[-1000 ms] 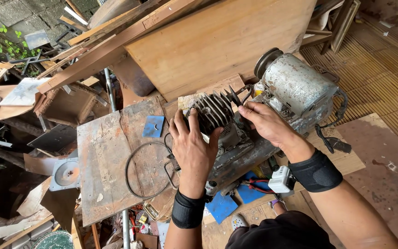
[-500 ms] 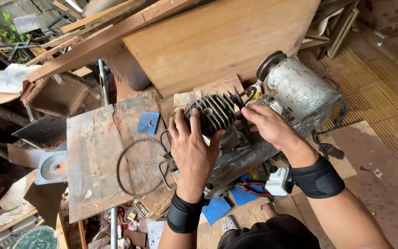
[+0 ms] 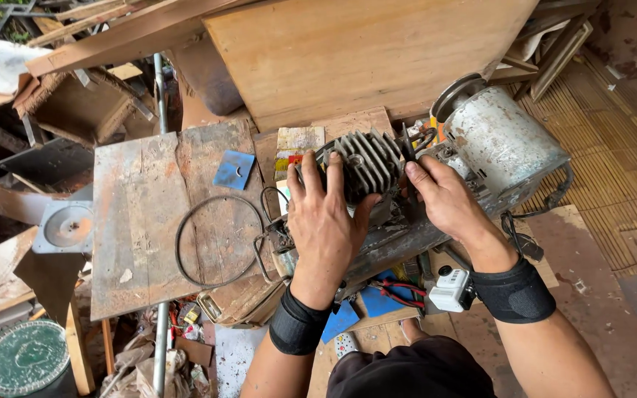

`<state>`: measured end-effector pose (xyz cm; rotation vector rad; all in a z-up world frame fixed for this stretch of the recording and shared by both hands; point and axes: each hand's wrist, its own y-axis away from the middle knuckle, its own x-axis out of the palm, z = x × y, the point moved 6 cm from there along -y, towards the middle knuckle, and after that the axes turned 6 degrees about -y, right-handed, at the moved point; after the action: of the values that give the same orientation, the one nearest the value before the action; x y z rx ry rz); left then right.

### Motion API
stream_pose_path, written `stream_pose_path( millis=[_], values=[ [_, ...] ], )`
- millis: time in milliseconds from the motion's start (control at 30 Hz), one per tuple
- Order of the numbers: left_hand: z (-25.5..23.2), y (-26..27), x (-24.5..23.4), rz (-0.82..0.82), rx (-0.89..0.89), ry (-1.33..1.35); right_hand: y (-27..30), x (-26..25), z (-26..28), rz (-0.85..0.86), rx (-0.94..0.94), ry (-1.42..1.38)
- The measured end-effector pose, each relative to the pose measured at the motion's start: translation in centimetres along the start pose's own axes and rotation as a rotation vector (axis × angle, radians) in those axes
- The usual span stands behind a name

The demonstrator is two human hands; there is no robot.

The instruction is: Disassembling, cleaning, and inspecting an old air compressor using various hand tools in a cluttered workshop.

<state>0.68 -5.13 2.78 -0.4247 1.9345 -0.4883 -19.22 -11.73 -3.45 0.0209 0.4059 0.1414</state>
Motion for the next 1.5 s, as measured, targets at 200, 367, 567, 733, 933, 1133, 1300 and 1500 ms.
stream_pose_path(
  millis=[200,367,567,733,933,1133,1300,1500],
  values=[
    [0.1,0.0,0.3,0.001,-0.004,0.026,-0.1,-0.4,-1.8,0.004,-0.039,-0.243],
    [0.3,0.4,0.3,-0.035,-0.038,0.035,0.1,-1.1,-0.7,0.095,0.105,-0.394],
    [0.0,0.2,0.6,0.008,-0.037,0.064,0.6,-2.5,1.2,0.159,0.31,-0.303],
    [-0.2,0.3,0.6,0.008,-0.039,0.082,0.5,-2.5,0.6,0.184,0.376,-0.232],
    [0.1,0.2,0.5,-0.013,-0.045,0.072,0.4,-1.8,-0.7,0.127,0.363,-0.287],
    [0.1,0.2,0.6,-0.006,-0.02,0.092,0.6,-1.5,-1.7,0.166,0.281,-0.36],
    [0.0,0.2,0.1,-0.026,-0.006,0.028,0.3,-0.4,-2.7,0.213,0.177,-0.376],
    [-0.3,0.2,-0.4,-0.007,-0.016,0.01,0.0,0.6,-3.0,0.25,-0.089,-0.33]
  ],
)
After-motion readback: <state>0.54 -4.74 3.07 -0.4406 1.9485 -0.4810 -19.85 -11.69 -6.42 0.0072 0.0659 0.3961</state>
